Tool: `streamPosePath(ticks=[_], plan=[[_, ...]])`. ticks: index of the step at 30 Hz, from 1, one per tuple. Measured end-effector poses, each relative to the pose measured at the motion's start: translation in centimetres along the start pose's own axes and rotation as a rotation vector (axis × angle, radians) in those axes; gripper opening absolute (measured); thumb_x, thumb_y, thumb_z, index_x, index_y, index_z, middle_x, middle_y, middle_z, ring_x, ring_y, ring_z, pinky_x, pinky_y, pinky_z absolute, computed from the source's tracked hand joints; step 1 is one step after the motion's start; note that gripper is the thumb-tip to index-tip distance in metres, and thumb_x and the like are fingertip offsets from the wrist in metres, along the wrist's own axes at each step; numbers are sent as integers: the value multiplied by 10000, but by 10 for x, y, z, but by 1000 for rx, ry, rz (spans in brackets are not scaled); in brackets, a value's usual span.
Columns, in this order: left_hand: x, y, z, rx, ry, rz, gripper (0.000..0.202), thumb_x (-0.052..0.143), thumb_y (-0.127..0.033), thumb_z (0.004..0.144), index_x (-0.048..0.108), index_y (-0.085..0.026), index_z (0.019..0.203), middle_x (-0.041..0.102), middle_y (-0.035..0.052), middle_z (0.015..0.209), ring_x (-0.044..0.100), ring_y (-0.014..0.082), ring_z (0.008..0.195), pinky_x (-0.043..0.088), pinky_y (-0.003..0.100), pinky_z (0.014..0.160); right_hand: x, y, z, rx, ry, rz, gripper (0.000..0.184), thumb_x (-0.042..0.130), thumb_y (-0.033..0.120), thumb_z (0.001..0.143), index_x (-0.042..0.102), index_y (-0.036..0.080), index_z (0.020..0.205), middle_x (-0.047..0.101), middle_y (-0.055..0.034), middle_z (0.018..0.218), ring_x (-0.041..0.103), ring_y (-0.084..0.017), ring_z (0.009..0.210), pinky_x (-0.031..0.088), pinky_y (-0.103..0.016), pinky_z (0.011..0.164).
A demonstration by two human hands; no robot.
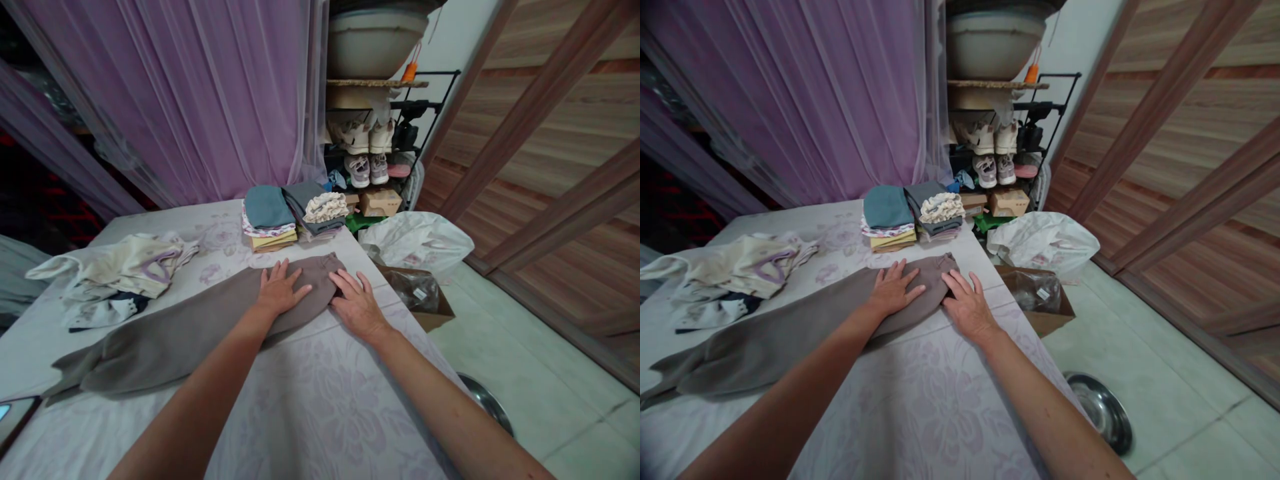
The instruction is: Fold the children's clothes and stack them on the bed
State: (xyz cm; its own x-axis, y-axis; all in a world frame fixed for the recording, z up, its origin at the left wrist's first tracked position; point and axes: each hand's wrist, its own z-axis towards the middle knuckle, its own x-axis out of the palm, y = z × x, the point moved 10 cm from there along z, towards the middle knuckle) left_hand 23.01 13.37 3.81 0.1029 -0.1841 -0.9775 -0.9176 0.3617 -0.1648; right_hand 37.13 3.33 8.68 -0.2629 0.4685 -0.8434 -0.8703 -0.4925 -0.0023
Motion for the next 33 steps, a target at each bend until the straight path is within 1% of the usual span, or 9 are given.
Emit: streamPosePath(ticks=[3, 7, 11, 14, 17, 21, 26, 30, 33], plan=[[0, -3, 0, -1, -45, 30, 747, 255, -720, 882, 342, -294, 1491, 128, 96, 1627, 122, 356, 1478, 111, 616, 1145, -4, 2, -9, -12, -11, 19, 178, 590, 216, 887, 723, 258, 775, 561, -42, 1386, 411, -234, 1347, 175, -502, 1156], [2, -2, 0, -2, -59, 42, 723, 255, -687, 901, 300, -293, 1505, 165, 104, 1619, 143, 342, 1477, 109, 618, 1144, -4, 0, -15, 35, -7, 46, 185, 586, 226, 889, 727, 248, 771, 542, -68, 1404, 409, -242, 1348, 257, -488, 1121], [1, -7, -4, -2, -30, 53, 702, 277, -631, 925, 311, -237, 1505, 133, 121, 1621, 124, 353, 1478, 122, 619, 1145, -8, -1, -16, 55, 5, 95, 177, 568, 225, 887, 745, 230, 881, 517, -102, 1424, 419, -255, 1338, 347, -457, 1074], [-6, -22, -15, 94, -83, 53, 663, 260, -564, 954, 331, -189, 1497, 183, 117, 1612, 140, 323, 1480, 134, 557, 1170, -26, 4, -12, 57, -76, 137, 224, 520, 213, 908, 731, 220, 984, 573, -107, 1363, 493, -241, 1271, 373, -454, 1066], [-4, -33, -29, 187, -90, 37, 659, 239, -566, 960, 307, -204, 1507, 241, 93, 1599, 176, 289, 1476, 125, 527, 1181, -35, 20, 6, 8, -112, 174, 278, 471, 196, 932, 692, 206, 1100, 635, -93, 1283, 536, -217, 1227, 387, -429, 1068], [6, -25, -38, 147, -51, 39, 689, 273, -609, 939, 302, -221, 1508, 266, 107, 1588, 213, 324, 1462, 137, 604, 1151, -9, 36, 43, -14, 35, 144, 360, 467, 229, 944, 600, 201, 1277, 563, -90, 1387, 443, -238, 1331, 294, -474, 1135], [8, -20, -37, 132, -102, 50, 629, 268, -550, 963, 327, -228, 1499, 295, 86, 1577, 234, 302, 1458, 132, 597, 1158, 40, 15, 49, 116, 234, 55, 457, 478, 339, 947, 537, 147, 1358, 424, -131, 1500, 319, -281, 1415, 207, -528, 1159], [5, -8, -41, 120, -93, 59, 612, 291, -530, 964, 338, -232, 1497, 298, 74, 1576, 245, 287, 1457, 169, 556, 1166, 49, 5, 37, 136, 258, 44, 460, 459, 345, 953, 524, 180, 1377, 388, -103, 1527, 274, -259, 1438, 166, -502, 1173], [2, 19, -53, 69, -80, 91, 614, 312, -539, 957, 346, -244, 1494, 289, 77, 1578, 245, 292, 1456, 188, 552, 1159, 45, 5, 35, 154, 285, 60, 441, 465, 331, 948, 550, 180, 1354, 404, -106, 1517, 288, -264, 1431, 179, -505, 1167]])
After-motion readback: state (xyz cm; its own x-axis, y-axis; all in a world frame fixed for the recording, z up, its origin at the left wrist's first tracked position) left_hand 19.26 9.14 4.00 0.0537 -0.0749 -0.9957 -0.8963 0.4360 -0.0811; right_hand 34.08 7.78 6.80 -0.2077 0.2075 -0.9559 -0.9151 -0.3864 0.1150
